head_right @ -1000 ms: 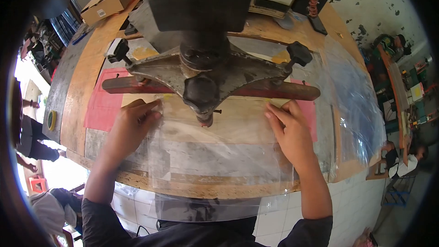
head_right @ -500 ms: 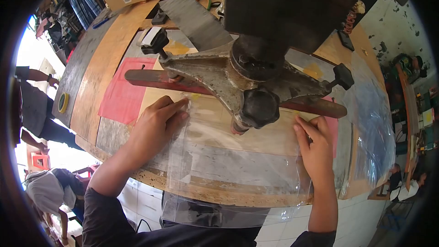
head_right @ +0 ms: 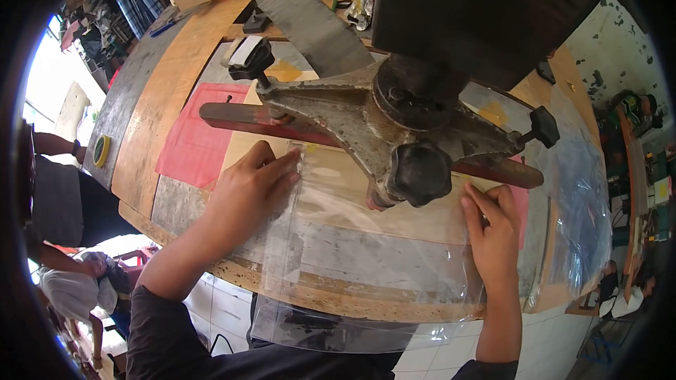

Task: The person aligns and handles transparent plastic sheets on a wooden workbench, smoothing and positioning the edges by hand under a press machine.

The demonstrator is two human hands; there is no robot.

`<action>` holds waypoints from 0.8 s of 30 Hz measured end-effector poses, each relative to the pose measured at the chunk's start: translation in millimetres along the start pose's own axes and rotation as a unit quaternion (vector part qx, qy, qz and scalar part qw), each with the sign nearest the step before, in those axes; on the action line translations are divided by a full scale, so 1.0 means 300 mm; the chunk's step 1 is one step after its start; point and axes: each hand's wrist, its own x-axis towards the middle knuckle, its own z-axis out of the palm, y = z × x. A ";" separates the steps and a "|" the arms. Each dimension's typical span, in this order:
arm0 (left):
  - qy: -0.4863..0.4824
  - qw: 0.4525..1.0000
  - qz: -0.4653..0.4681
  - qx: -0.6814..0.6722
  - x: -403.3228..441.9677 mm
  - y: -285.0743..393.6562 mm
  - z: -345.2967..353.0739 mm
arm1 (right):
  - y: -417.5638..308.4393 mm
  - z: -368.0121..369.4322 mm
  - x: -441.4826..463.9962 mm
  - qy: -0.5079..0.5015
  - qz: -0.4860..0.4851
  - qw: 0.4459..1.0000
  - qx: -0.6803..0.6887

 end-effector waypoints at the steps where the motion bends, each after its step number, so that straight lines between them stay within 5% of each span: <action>1: 0.009 0.999 0.022 0.031 -0.001 -0.001 0.004 | -0.001 0.000 0.000 0.000 -0.003 1.000 -0.005; 10: -0.011 0.976 0.099 0.196 -0.020 0.013 0.013 | 0.000 0.003 0.001 0.004 -0.005 1.000 -0.004; 24: -0.014 0.973 0.094 0.211 -0.024 0.020 0.015 | -0.006 -0.001 0.004 0.009 -0.039 0.999 -0.025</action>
